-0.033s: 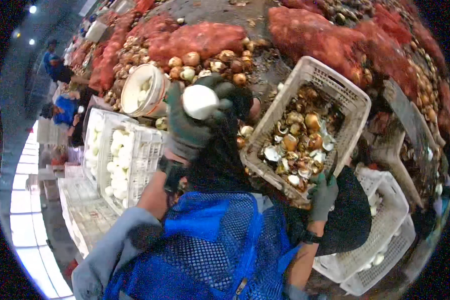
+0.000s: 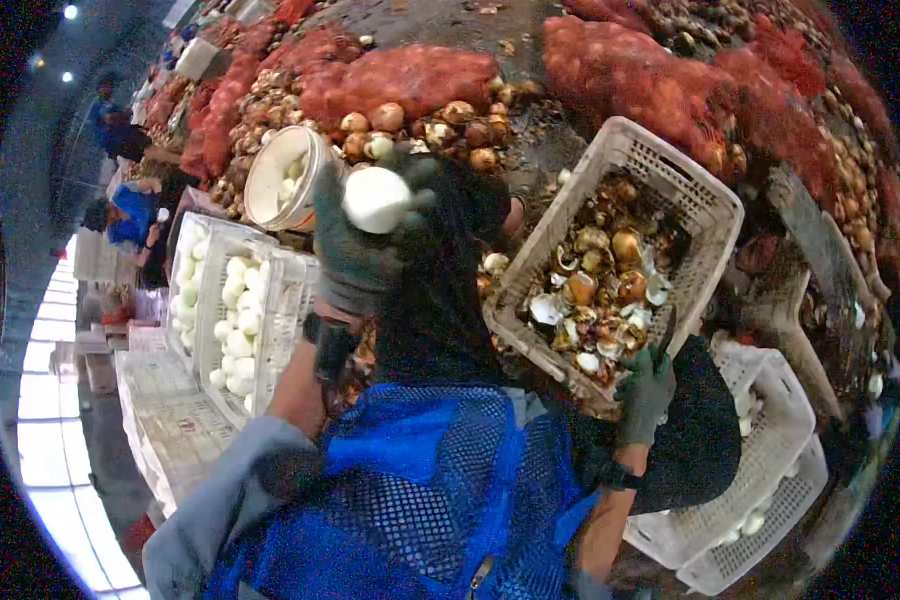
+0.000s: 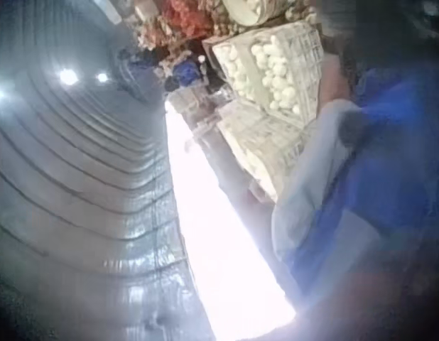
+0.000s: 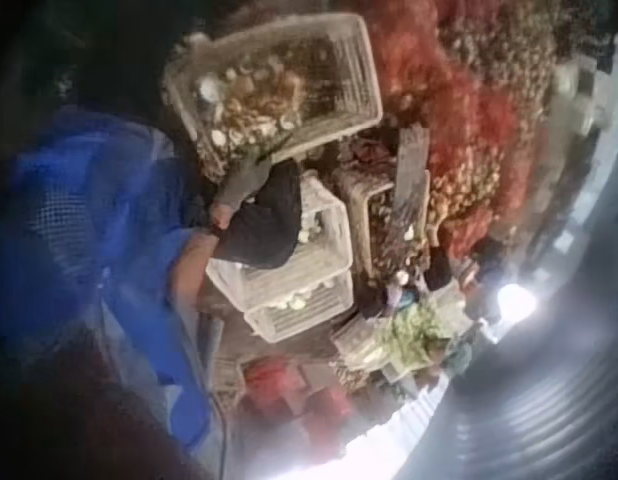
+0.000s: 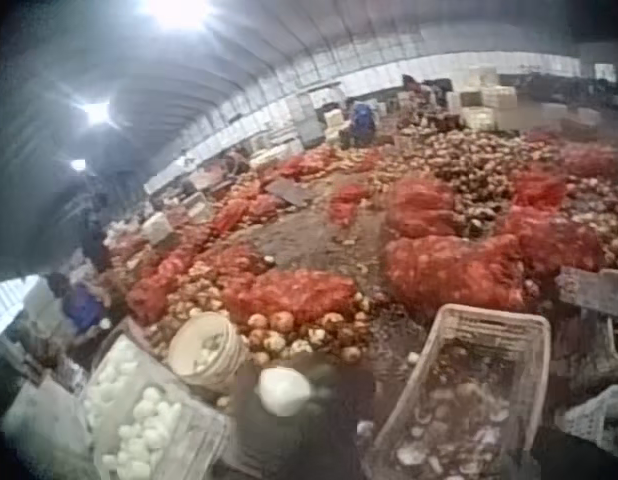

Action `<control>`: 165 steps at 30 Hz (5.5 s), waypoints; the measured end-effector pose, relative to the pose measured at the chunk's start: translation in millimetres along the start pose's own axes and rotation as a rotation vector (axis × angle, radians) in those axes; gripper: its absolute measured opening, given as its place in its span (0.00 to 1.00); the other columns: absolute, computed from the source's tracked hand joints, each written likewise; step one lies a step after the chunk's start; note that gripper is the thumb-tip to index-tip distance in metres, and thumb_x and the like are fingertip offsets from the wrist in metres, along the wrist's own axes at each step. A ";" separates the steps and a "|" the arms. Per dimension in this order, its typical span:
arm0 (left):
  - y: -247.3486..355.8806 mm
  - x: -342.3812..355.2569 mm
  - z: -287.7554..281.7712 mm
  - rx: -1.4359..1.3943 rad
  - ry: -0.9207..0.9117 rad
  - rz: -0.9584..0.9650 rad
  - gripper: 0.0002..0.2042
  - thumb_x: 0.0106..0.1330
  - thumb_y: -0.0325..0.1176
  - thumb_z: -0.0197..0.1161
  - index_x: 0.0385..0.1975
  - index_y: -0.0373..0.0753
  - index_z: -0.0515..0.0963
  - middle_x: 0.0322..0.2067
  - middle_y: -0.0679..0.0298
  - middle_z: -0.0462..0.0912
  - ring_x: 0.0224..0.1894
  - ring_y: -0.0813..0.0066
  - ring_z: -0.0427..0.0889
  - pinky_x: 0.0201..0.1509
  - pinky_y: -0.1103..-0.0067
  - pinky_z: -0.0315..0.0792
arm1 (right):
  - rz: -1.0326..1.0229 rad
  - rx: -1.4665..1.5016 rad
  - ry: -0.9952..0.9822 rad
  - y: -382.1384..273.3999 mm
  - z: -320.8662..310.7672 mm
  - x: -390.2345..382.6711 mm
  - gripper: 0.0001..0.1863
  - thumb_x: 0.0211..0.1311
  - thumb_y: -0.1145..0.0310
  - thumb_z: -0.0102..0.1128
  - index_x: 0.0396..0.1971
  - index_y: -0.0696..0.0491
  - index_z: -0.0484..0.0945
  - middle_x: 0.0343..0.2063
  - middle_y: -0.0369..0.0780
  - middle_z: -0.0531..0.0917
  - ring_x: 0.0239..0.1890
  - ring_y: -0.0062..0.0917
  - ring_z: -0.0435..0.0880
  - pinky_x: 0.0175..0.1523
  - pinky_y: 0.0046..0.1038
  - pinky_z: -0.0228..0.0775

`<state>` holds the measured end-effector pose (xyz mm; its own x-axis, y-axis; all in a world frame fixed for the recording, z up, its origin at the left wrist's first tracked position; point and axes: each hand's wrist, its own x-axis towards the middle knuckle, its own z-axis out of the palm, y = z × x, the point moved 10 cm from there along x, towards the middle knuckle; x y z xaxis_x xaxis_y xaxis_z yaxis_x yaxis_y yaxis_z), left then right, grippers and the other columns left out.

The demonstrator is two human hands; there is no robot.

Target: Peel onions with a small knife and sort them into crates.

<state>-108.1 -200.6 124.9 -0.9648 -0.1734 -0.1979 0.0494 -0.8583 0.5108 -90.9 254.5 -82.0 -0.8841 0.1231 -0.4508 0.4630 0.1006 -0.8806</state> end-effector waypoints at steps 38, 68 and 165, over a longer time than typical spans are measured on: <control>25.5 220.2 -323.8 1.855 0.519 0.008 0.17 0.78 0.42 0.60 0.59 0.43 0.84 0.50 0.46 0.87 0.47 0.44 0.87 0.51 0.58 0.80 | 0.208 -0.272 0.051 95.0 11.9 30.8 0.22 0.77 0.62 0.65 0.60 0.60 0.74 0.35 0.43 0.88 0.19 0.20 0.78 0.23 0.26 0.72; -11.7 428.5 -353.3 2.025 -0.162 -0.556 0.40 0.64 0.69 0.65 0.66 0.42 0.81 0.61 0.50 0.86 0.61 0.53 0.86 0.67 0.65 0.77 | 0.409 -0.185 0.174 54.3 66.5 32.8 0.20 0.75 0.71 0.64 0.63 0.57 0.75 0.34 0.38 0.86 0.22 0.17 0.79 0.25 0.24 0.74; -244.9 -8.6 -44.9 0.792 -0.075 -0.310 0.30 0.74 0.42 0.68 0.71 0.33 0.73 0.60 0.61 0.84 0.60 0.74 0.82 0.69 0.75 0.74 | -0.535 -0.633 0.027 -94.2 68.3 -75.1 0.33 0.65 0.69 0.68 0.69 0.61 0.73 0.57 0.57 0.84 0.57 0.53 0.85 0.62 0.48 0.79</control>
<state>-100.3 -10.6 -36.0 -0.9209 0.0702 -0.3835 -0.3878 -0.2657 0.8826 -72.4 168.3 24.9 -0.9969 -0.0767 0.0161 -0.0646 0.6882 -0.7226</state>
